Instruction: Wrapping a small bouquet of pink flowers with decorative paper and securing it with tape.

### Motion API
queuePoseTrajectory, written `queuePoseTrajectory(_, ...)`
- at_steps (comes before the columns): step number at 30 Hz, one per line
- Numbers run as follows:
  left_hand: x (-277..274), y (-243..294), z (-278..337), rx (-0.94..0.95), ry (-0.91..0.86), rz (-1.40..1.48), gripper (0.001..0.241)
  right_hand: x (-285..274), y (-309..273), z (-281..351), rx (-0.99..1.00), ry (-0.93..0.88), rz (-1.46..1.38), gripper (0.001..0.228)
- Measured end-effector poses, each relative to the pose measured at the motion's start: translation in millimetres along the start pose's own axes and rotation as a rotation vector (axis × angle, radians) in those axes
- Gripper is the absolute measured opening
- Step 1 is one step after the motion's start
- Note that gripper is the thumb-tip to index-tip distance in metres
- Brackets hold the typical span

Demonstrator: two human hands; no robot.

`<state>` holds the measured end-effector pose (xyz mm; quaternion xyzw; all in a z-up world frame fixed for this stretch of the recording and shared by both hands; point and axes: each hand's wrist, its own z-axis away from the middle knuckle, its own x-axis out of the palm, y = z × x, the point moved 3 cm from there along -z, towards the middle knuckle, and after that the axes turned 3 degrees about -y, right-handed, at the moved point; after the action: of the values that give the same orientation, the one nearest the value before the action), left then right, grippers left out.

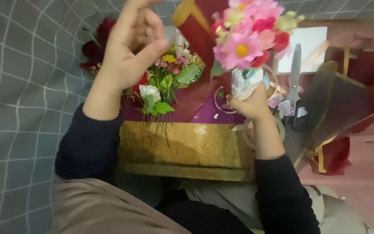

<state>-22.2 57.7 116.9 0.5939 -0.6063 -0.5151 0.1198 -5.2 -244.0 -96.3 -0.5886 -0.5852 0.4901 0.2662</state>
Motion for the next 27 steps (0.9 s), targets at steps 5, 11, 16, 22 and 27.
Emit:
queuePoseTrajectory(5,-4.8,45.9,-22.1,0.293,-0.024,-0.571,0.020,2.3,8.6,2.6,0.093,-0.070,0.134,0.034)
queuePoseTrajectory(11,-8.6,46.6,-23.7,0.296,-0.090,-0.607,0.028,6.6,6.7,0.1,0.077,-0.101,0.067,0.032)
queuePoseTrajectory(16,-5.8,48.6,-19.8,0.243,-0.050,-0.570,0.027,12.2,6.8,1.1,0.112,-0.076,0.053,0.033)
queuePoseTrajectory(22,8.4,57.6,-13.6,0.194,0.079,-0.494,0.022,15.4,10.3,1.4,0.019,-0.055,0.057,0.028)
queuePoseTrajectory(27,11.4,36.8,7.2,0.237,0.424,-0.173,0.009,11.6,17.4,3.1,-0.043,-0.047,0.137,0.025)
